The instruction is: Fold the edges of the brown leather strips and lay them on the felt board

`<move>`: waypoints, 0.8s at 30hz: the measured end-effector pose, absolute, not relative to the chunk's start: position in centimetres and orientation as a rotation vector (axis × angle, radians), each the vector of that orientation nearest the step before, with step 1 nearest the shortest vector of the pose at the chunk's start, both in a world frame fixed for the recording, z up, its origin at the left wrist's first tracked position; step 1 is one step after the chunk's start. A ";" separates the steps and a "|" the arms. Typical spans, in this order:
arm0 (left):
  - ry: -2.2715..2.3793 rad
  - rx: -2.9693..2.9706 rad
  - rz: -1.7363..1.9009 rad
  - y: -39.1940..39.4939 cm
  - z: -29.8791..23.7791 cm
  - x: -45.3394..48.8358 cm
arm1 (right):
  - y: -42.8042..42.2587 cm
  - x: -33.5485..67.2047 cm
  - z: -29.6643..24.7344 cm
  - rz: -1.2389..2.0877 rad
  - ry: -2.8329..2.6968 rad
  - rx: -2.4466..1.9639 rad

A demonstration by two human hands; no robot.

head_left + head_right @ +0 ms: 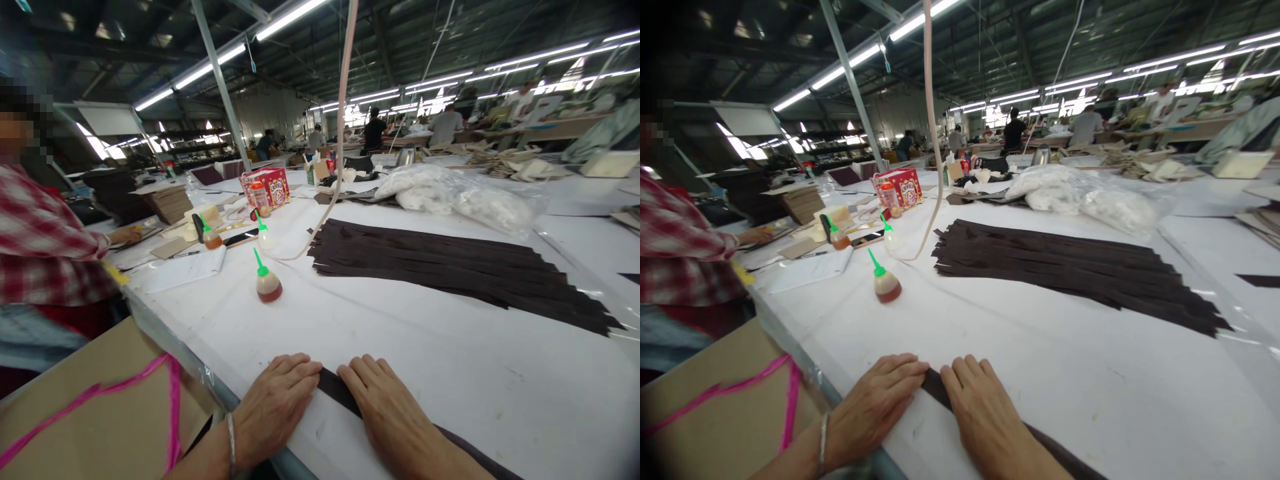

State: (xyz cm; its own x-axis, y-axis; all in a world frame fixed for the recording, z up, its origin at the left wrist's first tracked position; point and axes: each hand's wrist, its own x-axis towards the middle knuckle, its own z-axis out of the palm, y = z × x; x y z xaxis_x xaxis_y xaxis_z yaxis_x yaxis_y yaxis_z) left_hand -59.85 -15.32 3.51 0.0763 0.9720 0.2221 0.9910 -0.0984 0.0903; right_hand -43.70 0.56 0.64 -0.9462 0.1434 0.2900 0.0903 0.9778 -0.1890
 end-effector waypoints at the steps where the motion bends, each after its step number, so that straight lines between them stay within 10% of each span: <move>1: -2.063 -2.254 -0.362 -15.3 3.6 -59.9 | 0.7 -43.4 0.7 0.269 -2.820 -0.145; 24: -2.128 -2.258 -0.228 -13.5 4.6 -58.7 | 2.6 -39.7 2.4 0.127 -2.844 0.125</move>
State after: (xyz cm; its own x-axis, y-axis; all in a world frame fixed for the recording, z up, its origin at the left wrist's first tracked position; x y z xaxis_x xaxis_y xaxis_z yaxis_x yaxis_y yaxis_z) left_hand -58.70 -13.48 4.61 0.0535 0.9904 0.1274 0.9949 -0.0638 0.0779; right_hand -39.66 2.61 2.44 -0.9539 -0.0726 0.2912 -0.0982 0.9924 -0.0742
